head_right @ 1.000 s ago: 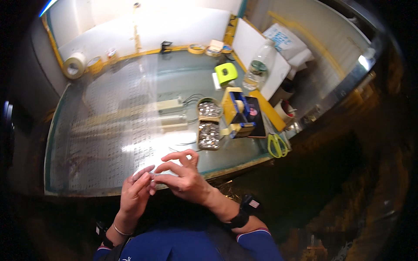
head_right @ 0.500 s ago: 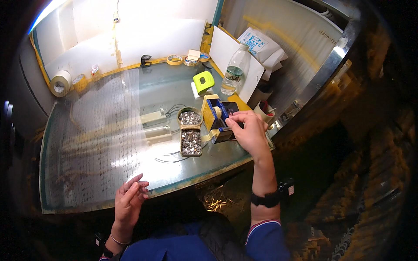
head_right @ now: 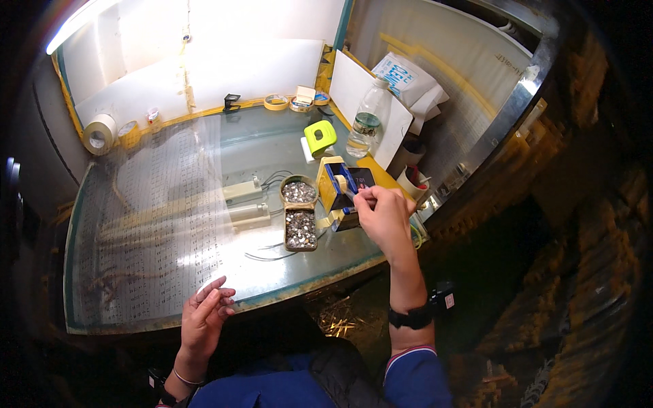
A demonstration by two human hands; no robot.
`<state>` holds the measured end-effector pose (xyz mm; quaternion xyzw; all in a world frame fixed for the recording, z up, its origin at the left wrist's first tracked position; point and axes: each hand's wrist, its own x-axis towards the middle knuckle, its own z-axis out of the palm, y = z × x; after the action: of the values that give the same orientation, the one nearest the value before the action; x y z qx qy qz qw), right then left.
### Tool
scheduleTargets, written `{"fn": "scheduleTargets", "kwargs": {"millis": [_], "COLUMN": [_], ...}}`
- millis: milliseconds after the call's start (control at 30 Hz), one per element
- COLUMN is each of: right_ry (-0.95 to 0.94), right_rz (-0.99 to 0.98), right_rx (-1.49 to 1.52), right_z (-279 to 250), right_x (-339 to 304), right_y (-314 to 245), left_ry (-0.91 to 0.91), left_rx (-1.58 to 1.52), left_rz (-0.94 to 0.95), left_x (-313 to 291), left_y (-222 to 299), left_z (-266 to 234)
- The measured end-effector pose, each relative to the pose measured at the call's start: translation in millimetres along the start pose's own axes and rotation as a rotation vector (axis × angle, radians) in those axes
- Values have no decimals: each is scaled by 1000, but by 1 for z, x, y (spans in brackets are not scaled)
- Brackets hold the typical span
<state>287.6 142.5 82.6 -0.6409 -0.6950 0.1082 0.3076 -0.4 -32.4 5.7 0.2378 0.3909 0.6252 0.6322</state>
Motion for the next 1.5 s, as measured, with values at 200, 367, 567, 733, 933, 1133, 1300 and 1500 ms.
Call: {"fn": "scheduleTargets", "kwargs": {"millis": [200,367,567,733,933,1133,1300,1500], "right_ry": [166,37,-334,-475,-538,-544,-530,-243], "right_rz": [40,-283,-319,-70,-53,-77,-104,-89], "right_rx": [150,-79,808,1116,1074,1015,959,892], "right_z": [8,23,79,107,113,112,112,118], "right_x": [-31,-64,-90,-89,-86,-84,-85,-91], "right_y": [11,-39,-65,-75,-72,-73,-73,-79], "left_ry": [-23,-18,-56,-41,-40,-49,-40,-47], "left_rx": [-34,-38,-46,-19,-14,-17,-15,-23], "left_rz": [-15,8,-39,-26,-30,-27,-28,-17], "left_x": [-1,-3,0,-1,-2,-2,-2,-2], "left_y": [1,1,1,2,3,3,3,2], "left_z": [2,-3,2,-1,-1,-1,0,-1]}}
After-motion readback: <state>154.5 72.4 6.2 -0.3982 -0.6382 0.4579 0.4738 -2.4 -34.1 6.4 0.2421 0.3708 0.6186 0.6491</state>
